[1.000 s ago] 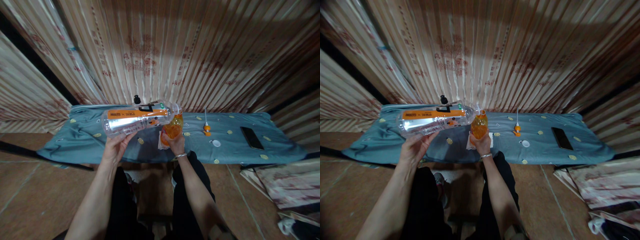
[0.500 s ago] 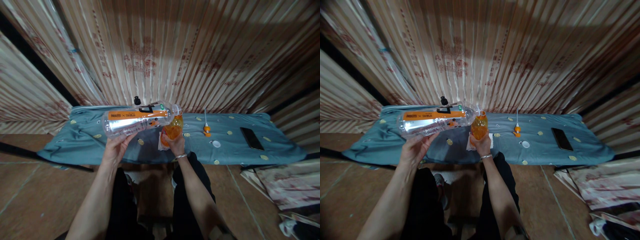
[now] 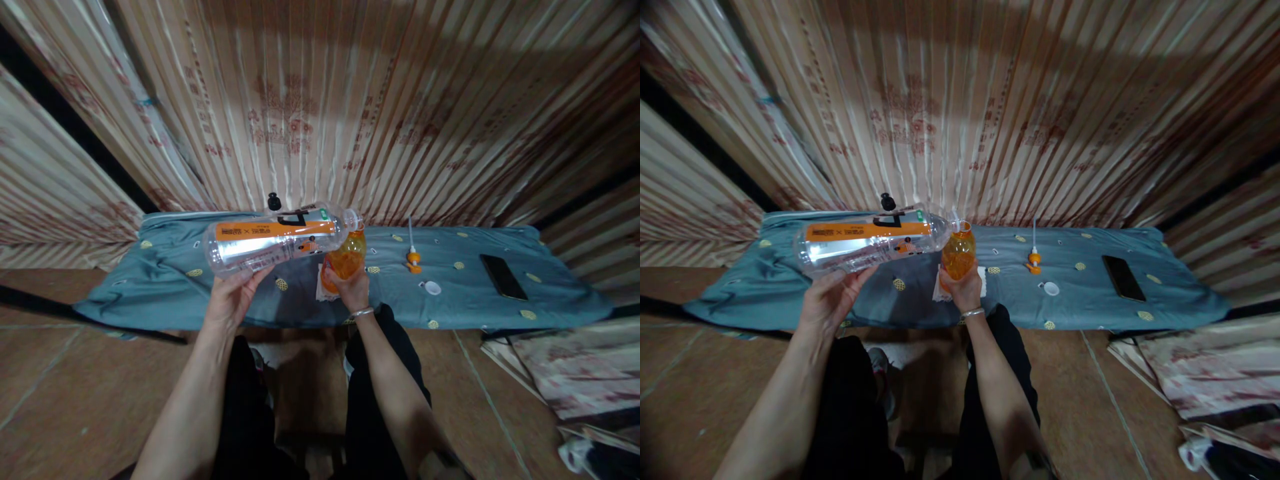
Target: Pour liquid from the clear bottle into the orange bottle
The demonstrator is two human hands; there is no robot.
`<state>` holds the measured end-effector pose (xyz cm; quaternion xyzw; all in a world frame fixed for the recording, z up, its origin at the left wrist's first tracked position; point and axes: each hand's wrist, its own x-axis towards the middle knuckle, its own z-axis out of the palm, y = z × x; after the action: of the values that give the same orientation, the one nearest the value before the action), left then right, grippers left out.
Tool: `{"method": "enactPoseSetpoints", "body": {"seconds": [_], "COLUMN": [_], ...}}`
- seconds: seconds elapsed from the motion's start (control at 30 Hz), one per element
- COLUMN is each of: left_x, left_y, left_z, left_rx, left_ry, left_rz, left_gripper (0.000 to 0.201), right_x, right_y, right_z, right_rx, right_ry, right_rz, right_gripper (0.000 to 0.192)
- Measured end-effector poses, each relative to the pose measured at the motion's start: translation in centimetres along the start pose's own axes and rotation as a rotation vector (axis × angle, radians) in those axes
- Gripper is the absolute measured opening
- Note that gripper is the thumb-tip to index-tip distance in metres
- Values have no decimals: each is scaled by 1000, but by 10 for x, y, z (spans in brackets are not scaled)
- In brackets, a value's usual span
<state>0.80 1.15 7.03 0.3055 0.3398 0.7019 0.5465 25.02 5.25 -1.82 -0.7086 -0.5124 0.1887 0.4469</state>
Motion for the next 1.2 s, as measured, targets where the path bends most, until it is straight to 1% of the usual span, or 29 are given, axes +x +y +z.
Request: {"method": "enactPoseSetpoints", "body": {"seconds": [0.13,0.43,0.6,0.73,0.83,1.2], "left_x": [0,0,0,0,0,0], "left_y": [0,-1,0,0,-1,0], "left_z": [0,-2,-2,-3,-3,0], "left_rx": [13,24,25,21,22,18], "left_ry": [14,12,-11,-13,-26,-14], "left_rz": [-8,-1,-12,-5,-5,-5], "left_gripper": [77,82,81,83,84,81], "right_x": [1,-1,-2,-2,-3,0], "right_y": [0,1,-4,-11,-12,6], "right_z": [0,-1,-3,-5,-6,2], "right_rx": [-19,-14,-14,-17,-16,21], "right_ry": [1,0,6,-23,-14,18], "right_rz": [7,8,26,58,58,-13], "right_gripper": [80,73,70,72,72,71]}}
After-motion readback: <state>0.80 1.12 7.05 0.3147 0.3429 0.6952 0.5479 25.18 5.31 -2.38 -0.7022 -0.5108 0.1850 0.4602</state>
